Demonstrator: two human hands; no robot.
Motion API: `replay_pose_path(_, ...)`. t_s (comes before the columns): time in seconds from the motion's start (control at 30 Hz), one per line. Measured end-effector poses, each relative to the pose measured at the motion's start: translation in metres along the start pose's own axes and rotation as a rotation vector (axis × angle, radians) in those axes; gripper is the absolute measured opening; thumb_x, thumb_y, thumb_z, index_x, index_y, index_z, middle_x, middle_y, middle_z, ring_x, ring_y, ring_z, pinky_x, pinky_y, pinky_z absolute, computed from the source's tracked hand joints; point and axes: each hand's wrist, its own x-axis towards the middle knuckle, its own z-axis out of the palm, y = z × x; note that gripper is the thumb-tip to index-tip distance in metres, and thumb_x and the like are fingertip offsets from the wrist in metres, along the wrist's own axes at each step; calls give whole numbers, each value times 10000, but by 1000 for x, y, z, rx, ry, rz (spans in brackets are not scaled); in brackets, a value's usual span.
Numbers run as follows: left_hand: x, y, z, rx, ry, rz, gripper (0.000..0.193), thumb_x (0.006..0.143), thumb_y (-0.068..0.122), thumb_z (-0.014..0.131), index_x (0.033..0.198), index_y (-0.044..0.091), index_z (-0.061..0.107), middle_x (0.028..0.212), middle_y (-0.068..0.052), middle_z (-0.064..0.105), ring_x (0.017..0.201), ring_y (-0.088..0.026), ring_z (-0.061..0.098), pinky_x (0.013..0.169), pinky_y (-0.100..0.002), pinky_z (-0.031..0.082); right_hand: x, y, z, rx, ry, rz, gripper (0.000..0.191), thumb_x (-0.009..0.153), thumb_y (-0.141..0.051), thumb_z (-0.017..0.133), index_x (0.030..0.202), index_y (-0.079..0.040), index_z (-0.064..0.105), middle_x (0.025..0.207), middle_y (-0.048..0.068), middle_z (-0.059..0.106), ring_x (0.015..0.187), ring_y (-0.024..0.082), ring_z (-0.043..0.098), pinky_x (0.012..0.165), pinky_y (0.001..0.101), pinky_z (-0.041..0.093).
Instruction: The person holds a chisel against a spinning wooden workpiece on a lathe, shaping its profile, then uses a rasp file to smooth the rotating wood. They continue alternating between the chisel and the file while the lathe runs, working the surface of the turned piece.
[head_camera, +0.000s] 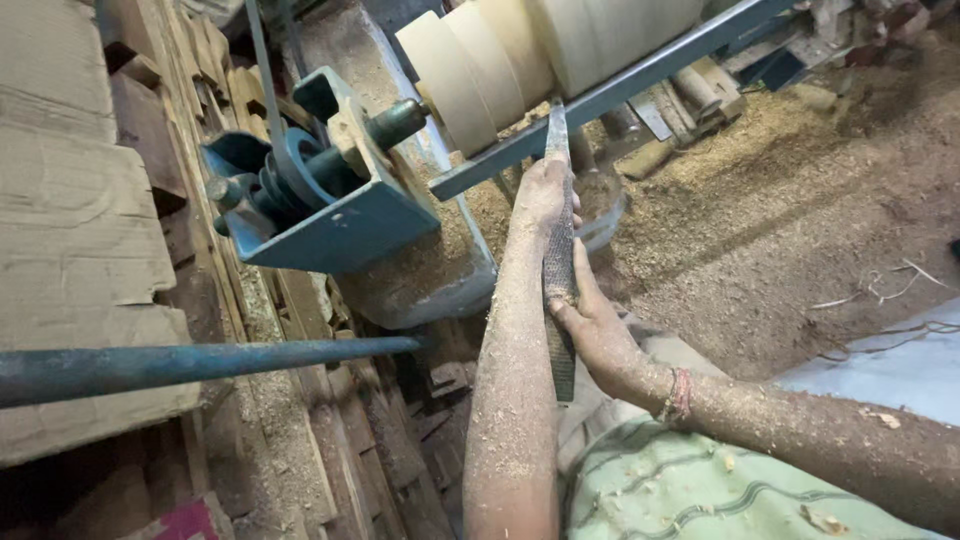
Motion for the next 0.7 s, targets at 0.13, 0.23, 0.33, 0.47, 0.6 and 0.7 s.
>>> replay_pose_path(0.13, 8, 6, -13, -3, -66, -13, 462, 1002, 477, 482, 998, 29, 596, 598, -86, 581, 425, -196, 562, 390, -355, 497, 7, -7, 18, -3, 16, -51, 838, 956, -27, 511, 1635, -93, 25, 1680, 152, 248, 1519, 222, 268, 1199, 329, 218)
replay_pose_path(0.23, 5, 12, -18, 41, -57, -55, 485, 1002, 477, 483, 1001, 11, 615, 594, -86, 580, 405, -192, 547, 385, -340, 488, 10, -13, 27, -11, 29, -71, 845, 955, -10, 512, 1633, -92, 14, 1699, 166, 197, 1548, 230, 214, 1209, 330, 192)
replay_pose_path(0.33, 1, 16, -21, 33, -65, -33, 445, 989, 444, 501, 1015, 10, 597, 595, -90, 576, 400, -199, 538, 382, -345, 481, 13, -14, 32, -50, 37, 14, 857, 953, -24, 508, 1634, -113, -5, 1667, 158, 273, 1519, 222, 292, 1199, 320, 223)
replay_pose_path(0.47, -2, 19, -24, 39, -64, -39, 482, 997, 479, 482, 1006, 11, 595, 591, -79, 569, 395, -189, 527, 379, -331, 467, 16, -10, 37, 37, 56, 38, 864, 949, -11, 507, 1632, -116, -11, 1678, 154, 245, 1512, 220, 286, 1192, 316, 225)
replay_pose_path(0.6, -3, 23, -25, 44, -74, -47, 473, 992, 477, 482, 1004, 20, 603, 592, -66, 572, 393, -179, 524, 371, -327, 463, 17, -10, 38, 63, 49, -13, 847, 964, -9, 501, 1633, -87, -12, 1695, 157, 230, 1523, 209, 273, 1201, 312, 215)
replay_pose_path(0.7, -3, 25, -26, 22, -101, -30, 455, 1000, 459, 489, 1004, 16, 593, 596, -70, 573, 401, -179, 527, 375, -330, 471, 17, -12, 38, 143, 40, 41, 854, 959, -17, 490, 1630, -95, -31, 1692, 139, 229, 1506, 200, 303, 1192, 312, 240)
